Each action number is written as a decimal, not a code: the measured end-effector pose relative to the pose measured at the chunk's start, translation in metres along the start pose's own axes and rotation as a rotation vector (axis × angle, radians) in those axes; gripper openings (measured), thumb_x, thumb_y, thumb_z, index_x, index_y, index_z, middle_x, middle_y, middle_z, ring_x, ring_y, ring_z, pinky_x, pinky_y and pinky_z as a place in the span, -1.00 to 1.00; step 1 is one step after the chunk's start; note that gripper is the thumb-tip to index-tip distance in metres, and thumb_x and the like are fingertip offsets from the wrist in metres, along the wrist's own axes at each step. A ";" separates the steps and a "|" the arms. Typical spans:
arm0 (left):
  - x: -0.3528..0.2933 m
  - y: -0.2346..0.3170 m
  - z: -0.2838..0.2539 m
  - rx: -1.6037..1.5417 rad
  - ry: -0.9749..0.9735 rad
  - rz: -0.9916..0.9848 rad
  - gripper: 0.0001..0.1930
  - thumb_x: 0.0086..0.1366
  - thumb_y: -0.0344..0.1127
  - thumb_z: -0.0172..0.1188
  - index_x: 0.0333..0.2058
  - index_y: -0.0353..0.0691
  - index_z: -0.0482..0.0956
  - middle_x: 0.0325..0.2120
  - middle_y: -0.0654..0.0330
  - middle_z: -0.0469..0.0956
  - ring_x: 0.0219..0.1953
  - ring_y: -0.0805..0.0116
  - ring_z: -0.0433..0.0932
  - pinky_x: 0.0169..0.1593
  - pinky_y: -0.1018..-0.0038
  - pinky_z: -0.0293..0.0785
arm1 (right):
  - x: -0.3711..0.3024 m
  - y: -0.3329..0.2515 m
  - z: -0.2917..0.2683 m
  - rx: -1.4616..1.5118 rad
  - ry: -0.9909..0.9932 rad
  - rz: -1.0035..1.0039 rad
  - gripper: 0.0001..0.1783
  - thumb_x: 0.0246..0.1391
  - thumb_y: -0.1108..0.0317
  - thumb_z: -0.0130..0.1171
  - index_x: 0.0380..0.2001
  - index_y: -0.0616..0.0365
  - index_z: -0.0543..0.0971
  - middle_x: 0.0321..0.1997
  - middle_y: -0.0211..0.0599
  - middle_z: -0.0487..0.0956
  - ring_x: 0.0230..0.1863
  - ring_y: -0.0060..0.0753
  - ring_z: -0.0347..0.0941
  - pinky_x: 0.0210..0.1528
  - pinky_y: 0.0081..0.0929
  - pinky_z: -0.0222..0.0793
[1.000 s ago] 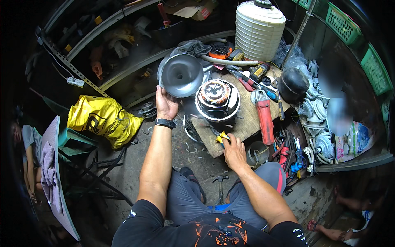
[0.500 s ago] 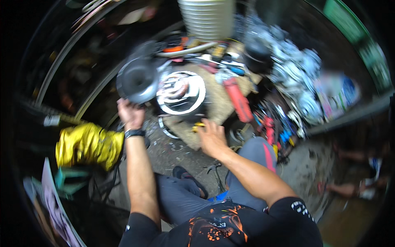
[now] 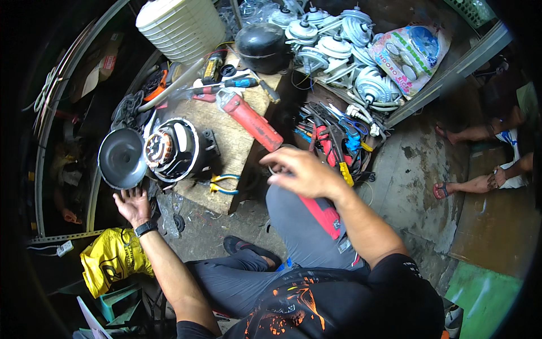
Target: The person disassembles an electric motor by hand using pliers, a screwdriver, and a hammer, removing the outer casing and internal components on a wooden workbench.
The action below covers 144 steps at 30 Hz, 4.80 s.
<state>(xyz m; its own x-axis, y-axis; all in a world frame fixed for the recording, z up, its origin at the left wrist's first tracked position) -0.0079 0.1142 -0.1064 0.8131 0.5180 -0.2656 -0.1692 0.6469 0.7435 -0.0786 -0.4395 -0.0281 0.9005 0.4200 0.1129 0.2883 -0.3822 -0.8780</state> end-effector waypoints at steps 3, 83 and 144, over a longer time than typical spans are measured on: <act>-0.006 0.001 -0.008 0.015 0.078 0.022 -0.26 0.51 0.31 -0.06 0.43 -0.08 0.24 0.44 0.07 0.22 0.43 -0.06 0.21 0.49 -0.13 0.03 | -0.050 0.104 -0.061 0.030 0.295 0.354 -0.59 0.23 0.29 0.36 0.07 0.24 0.60 0.02 -0.12 0.69 -0.08 -0.31 0.71 -0.02 -0.35 0.63; -0.136 -0.042 0.126 1.097 -0.125 0.621 -0.74 0.26 -0.22 0.50 -0.35 -0.26 0.64 -0.52 0.32 0.56 -0.49 0.57 0.45 -0.35 0.52 0.46 | 0.162 -0.059 0.110 -0.360 0.226 -0.429 -0.64 0.31 0.39 0.19 0.12 0.24 0.48 -0.12 0.15 0.59 -0.17 0.34 0.57 -0.18 0.07 0.53; -0.132 -0.065 0.088 1.791 -0.813 0.180 -0.52 0.40 0.14 0.25 -0.11 -0.21 0.74 -0.24 -0.08 0.72 -0.15 -0.09 0.69 -0.08 0.09 0.57 | -0.014 0.115 -0.102 -0.079 0.354 0.387 -0.47 0.45 0.23 0.15 0.35 0.22 0.36 -0.40 -0.37 0.57 -0.56 -0.58 0.50 -0.53 -0.54 0.39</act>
<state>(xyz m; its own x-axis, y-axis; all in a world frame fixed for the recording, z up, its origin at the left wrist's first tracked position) -0.0550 -0.0458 -0.0655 0.9605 -0.1686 -0.2213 -0.0290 -0.8518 0.5231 -0.0250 -0.5733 -0.0827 0.9968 -0.0628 -0.0503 -0.0757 -0.5207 -0.8504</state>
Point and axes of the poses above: each hand's wrist, its own x-axis towards the middle knuckle, its own z-axis out of the palm, y = z × x, the point moved 10 cm from there along x, towards the middle knuckle
